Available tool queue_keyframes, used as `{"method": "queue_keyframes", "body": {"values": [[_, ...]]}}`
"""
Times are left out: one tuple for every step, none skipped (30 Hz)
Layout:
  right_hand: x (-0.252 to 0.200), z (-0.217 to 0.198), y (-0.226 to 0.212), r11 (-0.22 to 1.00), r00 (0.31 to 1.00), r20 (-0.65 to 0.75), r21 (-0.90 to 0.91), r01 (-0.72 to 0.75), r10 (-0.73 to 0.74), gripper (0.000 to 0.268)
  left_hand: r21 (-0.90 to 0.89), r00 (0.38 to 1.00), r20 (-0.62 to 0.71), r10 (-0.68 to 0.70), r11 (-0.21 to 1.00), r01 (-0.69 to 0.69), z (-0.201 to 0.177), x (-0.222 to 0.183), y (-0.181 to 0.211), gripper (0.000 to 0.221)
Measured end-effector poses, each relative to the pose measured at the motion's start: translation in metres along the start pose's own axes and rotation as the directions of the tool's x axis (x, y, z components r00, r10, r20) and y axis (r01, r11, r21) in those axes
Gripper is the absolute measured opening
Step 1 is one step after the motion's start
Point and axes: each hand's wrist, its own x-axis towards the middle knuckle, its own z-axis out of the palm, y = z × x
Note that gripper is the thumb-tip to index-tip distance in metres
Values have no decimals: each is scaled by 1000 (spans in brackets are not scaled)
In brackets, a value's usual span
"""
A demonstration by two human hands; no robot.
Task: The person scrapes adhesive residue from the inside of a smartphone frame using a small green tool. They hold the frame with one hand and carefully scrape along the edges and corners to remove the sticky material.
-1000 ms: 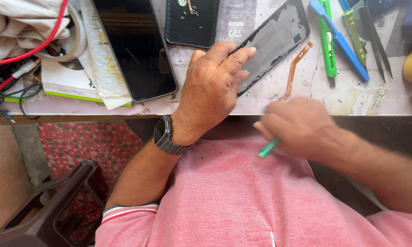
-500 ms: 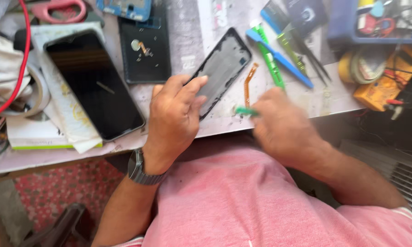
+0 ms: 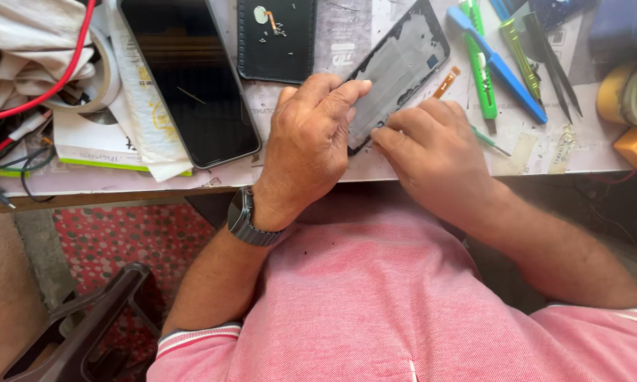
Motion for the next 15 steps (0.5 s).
{"method": "queue_keyframes", "body": {"values": [[1,2,0,1000,1000,-5,-16,20,-20,20,-24,1000,-12,-1,1000,1,0,0,0,33],[1,3,-2,999,999,-10,-31,39,-40,19,-48,1000,-24,-3,999,2,-1,-1,0,32],[-1,3,-4,995,996,-34,61,-75,77,18,-114,998,-35,-58,992,54,-2,-2,1,30],[-6,1,-9,970,980,-47,156,-186,195,17,-181,993,-41,-114,978,104,-3,-4,2,29],[-8,-2,-12,926,950,-57,248,-285,308,18,-243,986,-47,-159,959,143,-4,-3,3,27],[-9,-4,-12,766,876,17,479,-430,481,19,-271,979,-62,-194,947,170,-6,-2,6,26],[-10,-6,-11,529,777,134,661,-532,615,22,-302,972,-72,-225,933,194,-5,-2,10,24],[-12,-7,-10,240,665,283,778,-581,691,25,-334,963,-81,-257,917,217,-5,-2,14,23],[-13,-6,-7,54,647,351,853,-520,677,25,-336,967,-130,-217,928,163,-3,-2,18,24],[-14,-2,-4,-137,637,416,887,-440,649,25,-336,968,-178,-176,935,108,-1,-3,22,24],[-14,1,0,-325,635,475,880,-346,609,26,-341,966,-201,-164,936,88,2,-2,25,26],[-15,4,3,-284,668,439,898,-335,600,26,-344,963,-224,-153,937,68,5,-2,29,29],[-15,8,6,-245,701,404,915,-322,588,25,-349,960,-222,-173,933,87,8,-1,33,33],[-15,11,8,-206,732,369,929,-307,573,25,-412,956,-179,-231,900,141,8,0,36,39],[-15,12,11,-199,749,356,934,-296,559,22,-472,949,-138,-284,861,189,9,2,38,46]]}}
